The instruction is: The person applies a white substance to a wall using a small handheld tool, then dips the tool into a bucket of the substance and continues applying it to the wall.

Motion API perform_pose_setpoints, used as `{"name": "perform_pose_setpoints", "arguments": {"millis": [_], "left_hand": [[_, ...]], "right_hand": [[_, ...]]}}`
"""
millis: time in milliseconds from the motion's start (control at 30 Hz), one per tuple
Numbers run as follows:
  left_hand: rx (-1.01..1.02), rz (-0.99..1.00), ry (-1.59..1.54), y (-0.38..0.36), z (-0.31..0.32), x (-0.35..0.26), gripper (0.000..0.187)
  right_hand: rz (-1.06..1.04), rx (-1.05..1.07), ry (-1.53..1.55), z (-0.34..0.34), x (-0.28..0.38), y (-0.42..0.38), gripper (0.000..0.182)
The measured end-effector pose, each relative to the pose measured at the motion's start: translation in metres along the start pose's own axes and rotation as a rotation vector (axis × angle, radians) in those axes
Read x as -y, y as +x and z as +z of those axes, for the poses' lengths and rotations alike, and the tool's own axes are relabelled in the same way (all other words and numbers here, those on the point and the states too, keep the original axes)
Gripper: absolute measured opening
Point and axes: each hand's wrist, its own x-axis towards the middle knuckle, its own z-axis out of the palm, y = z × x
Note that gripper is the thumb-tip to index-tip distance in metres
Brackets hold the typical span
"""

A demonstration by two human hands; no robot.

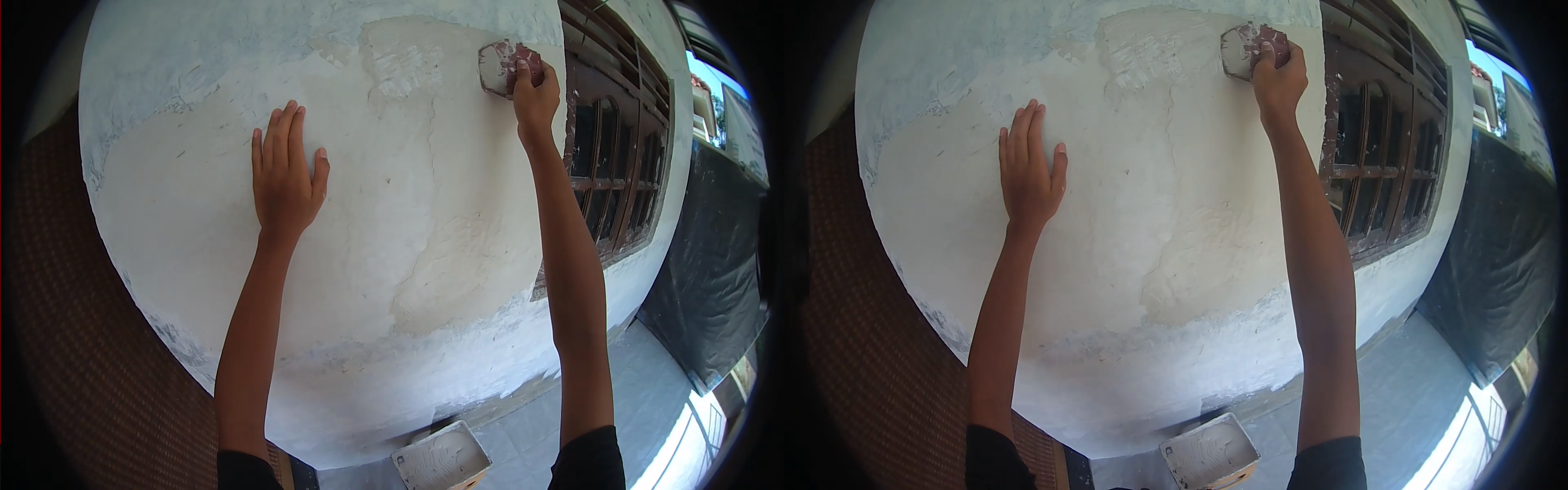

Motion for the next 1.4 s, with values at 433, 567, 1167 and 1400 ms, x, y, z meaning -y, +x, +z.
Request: {"name": "perform_pose_setpoints", "arguments": {"millis": [433, 567, 1167, 1400], "left_hand": [[-0.006, 0.000, -0.015, 0.001, -0.002, -0.001, 0.059], [-0.011, -0.004, -0.016, 0.001, -0.001, 0.000, 0.059], [0.000, -0.004, -0.019, 0.000, 0.000, -0.001, 0.059], [-0.011, -0.006, -0.022, 0.001, 0.000, 0.001, 0.059]], "right_hand": [[-0.191, 0.414, 0.324, 0.055, 0.046, -0.055, 0.038], [-0.283, 0.446, 0.114, 0.057, 0.054, -0.061, 0.038], [-0.361, 0.459, -0.062, 0.051, 0.067, -0.073, 0.041], [-0.180, 0.344, 0.317, 0.055, 0.060, -0.060, 0.046]]}}
